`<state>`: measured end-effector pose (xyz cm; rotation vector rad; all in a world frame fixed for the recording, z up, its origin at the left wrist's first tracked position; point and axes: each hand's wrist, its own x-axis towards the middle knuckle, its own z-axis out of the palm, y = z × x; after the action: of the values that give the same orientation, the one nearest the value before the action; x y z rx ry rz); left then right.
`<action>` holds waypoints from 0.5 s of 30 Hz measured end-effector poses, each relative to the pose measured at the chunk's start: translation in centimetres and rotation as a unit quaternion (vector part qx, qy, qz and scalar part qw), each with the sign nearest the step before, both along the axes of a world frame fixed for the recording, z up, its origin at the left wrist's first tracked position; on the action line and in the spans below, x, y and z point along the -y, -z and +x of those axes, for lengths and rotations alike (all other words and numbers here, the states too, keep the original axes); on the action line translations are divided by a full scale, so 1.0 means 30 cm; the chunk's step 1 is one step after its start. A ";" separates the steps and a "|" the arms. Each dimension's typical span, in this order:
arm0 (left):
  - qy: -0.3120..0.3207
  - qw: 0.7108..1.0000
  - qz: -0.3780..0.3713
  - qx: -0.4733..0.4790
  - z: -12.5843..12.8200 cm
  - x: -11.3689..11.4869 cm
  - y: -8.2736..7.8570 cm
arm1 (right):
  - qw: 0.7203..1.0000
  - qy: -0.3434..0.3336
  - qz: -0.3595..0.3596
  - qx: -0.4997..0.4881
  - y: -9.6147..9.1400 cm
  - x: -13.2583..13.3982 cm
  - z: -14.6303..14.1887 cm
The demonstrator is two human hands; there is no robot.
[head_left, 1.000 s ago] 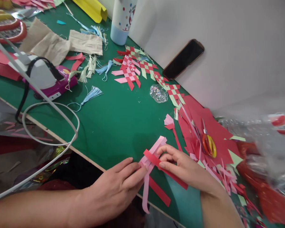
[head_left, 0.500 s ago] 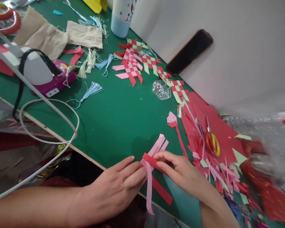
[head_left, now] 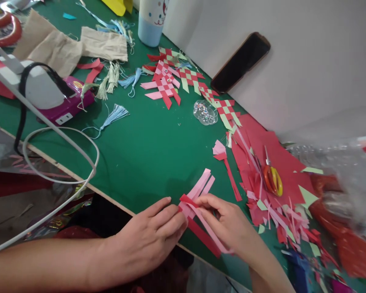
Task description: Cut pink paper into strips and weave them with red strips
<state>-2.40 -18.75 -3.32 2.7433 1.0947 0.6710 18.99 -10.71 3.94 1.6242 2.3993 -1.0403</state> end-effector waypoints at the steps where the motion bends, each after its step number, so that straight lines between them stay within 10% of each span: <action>1: -0.002 1.000 0.001 0.001 -0.001 0.000 -0.003 | 1.000 -0.002 0.011 0.004 0.002 0.000 0.001; 15: -0.006 1.000 -0.002 -0.018 0.006 -0.010 -0.020 | 1.000 0.006 0.008 0.014 -0.006 -0.006 0.023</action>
<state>-2.21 -18.44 -2.71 2.7571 1.1185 0.6228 19.68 -10.52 4.12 1.6485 2.3897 -0.9965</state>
